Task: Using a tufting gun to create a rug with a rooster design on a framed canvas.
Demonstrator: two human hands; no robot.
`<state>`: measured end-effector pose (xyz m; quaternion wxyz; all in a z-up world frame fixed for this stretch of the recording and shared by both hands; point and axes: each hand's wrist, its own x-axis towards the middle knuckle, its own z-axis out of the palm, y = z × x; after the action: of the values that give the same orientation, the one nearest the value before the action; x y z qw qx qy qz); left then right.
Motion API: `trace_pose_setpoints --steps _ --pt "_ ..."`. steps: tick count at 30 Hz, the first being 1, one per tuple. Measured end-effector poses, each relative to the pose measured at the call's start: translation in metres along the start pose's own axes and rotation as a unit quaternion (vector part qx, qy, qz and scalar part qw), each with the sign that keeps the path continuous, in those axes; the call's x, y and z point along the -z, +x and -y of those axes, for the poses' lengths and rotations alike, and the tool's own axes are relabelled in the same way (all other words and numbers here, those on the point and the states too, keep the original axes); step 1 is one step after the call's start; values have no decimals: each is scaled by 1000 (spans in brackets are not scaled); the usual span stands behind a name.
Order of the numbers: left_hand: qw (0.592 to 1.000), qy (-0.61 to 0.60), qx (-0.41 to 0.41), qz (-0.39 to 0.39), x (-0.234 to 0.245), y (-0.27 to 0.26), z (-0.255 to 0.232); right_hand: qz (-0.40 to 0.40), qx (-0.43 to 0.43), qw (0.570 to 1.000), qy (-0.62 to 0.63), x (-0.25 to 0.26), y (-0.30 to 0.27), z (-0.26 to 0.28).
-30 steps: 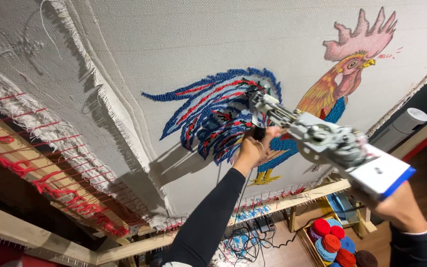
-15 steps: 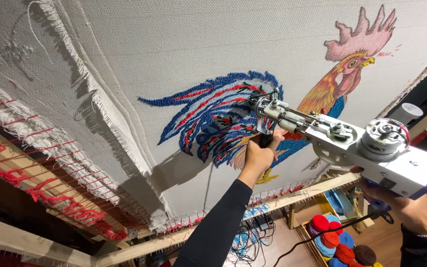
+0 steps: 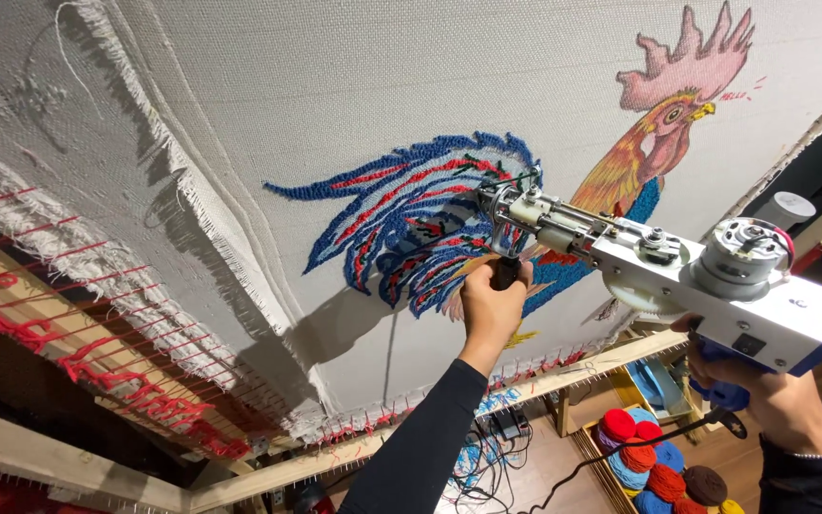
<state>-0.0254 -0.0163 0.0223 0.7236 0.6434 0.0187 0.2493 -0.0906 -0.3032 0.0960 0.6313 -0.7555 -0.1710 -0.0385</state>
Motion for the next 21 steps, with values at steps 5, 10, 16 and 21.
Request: trace_pose_setpoints --steps 5,10,16,21 --pt "993 100 37 42 8 0 0 2 5 999 43 3 -6 -10" --pt "990 73 62 100 18 3 -4 7 6 997 72 4 -7 -17" --pt "991 82 32 100 16 6 24 4 26 996 81 -6 -6 -8" --pt "986 127 42 99 15 7 12 7 41 995 88 -7 -7 -7"
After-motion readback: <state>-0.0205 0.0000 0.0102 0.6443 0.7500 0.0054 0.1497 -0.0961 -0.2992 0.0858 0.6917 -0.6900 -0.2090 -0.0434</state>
